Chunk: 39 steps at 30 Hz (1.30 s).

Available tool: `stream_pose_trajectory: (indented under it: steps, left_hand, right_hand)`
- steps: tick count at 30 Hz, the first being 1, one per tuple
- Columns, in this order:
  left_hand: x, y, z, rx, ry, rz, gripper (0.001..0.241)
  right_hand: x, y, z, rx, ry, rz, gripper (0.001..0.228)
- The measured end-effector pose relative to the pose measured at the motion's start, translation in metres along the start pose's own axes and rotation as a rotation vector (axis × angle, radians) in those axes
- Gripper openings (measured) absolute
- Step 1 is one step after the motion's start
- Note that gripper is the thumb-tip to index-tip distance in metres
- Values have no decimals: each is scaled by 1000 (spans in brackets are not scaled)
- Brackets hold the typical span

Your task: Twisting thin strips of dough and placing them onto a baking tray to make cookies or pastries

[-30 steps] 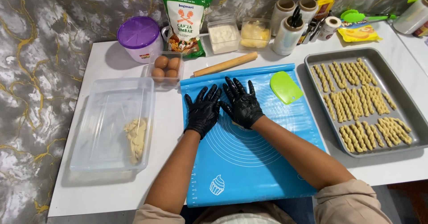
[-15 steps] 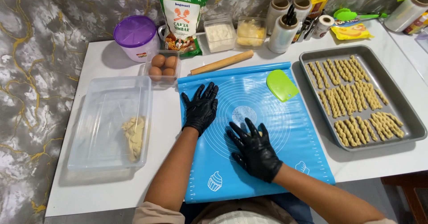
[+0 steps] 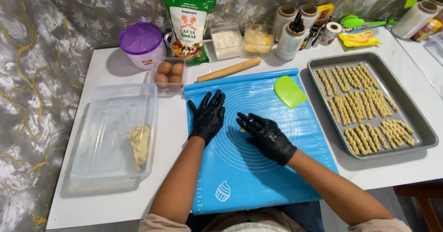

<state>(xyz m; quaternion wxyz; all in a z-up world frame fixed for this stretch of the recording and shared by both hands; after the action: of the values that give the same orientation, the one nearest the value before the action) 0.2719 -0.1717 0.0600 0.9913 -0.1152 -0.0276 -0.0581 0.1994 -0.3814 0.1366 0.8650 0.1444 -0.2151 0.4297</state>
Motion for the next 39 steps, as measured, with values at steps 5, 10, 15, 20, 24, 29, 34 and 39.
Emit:
stream_pose_trajectory:
  steps: [5,10,15,20,24,29,34,39]
  left_hand:
    - [0,2,0,11,-27,-23,56]
    - [5,20,-14,-100,-111,-17,55]
    - [2,30,5,-354,-256,52,49]
    - [0,27,23,-780,-430,245,45]
    - [-14,10,50,-825,-411,225,44]
    - [-1,28,17,-713,-475,192,50]
    - [11,42,-11,-622,-463,193,51]
    - [7,35,2,-548,-392,265,57]
  right_hand:
    - [24,-44,-27,382,348,-322,45]
    - [76,-56,-8,252,132,-344,43]
    - [77,-56,-66,2,213,-316,51]
    - [76,-30,-55,14,397,-324,59]
    - [79,-14,-44,-45,439,-317,63]
    - [86,9,-40,-201,614,-227,69]
    - [91,12,-48,-185,660,-178,71]
    - [84,2,-57,-150,631,-161,72]
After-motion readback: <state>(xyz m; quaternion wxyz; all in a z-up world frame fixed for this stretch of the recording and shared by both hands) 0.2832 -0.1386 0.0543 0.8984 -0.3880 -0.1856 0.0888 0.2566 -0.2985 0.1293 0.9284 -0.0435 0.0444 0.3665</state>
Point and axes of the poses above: each hand's wrist, its own x-axis towards the middle knuckle, its own z-axis out of the back of the hand, y = z × x, the point moved 5 cm from there along x, towards the middle knuckle, and after that the axes turned 3 degrees about y, right-handed, at the moved point
